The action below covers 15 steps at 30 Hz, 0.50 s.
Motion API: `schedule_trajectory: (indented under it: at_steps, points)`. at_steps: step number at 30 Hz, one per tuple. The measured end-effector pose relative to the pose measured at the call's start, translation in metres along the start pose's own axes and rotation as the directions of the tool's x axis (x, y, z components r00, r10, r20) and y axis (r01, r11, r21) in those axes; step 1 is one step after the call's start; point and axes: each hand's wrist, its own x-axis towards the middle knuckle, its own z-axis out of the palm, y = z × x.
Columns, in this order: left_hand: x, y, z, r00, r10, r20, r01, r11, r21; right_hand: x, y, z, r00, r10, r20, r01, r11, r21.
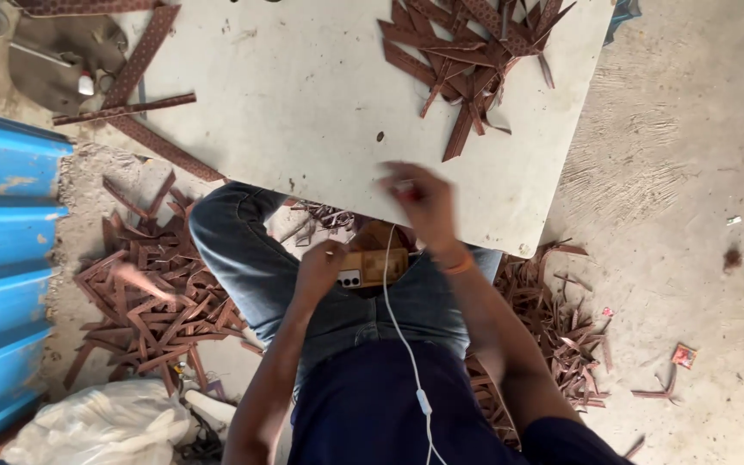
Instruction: The person trims excess material from patterned leather components using a small handheld blade.
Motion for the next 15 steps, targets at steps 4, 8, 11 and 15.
schedule_trajectory:
  at_steps: [4,8,11,15]
  points:
    - [-0.051,0.165,-0.054,0.940,0.333,0.073,-0.321,0.937,-0.134,-0.010,0.077,-0.052,0.976,-0.091,-0.197,0.098,0.995,0.028]
    - [-0.095,0.301,-0.102,0.654,0.756,0.000,-0.716,0.620,-0.320,-0.017,0.075,-0.054,0.942,0.073,-0.327,-0.043,0.994,0.096]
    - [-0.141,0.322,-0.042,0.629,0.778,0.006,-0.673,0.548,-0.496,-0.015,0.060,-0.046,0.933,0.095,-0.348,-0.081,0.995,0.055]
    - [-0.204,0.236,0.081,0.566,0.825,-0.004,-0.587,0.399,-0.705,-0.014,0.055,-0.047,0.933,0.045,-0.358,-0.045,0.999,0.009]
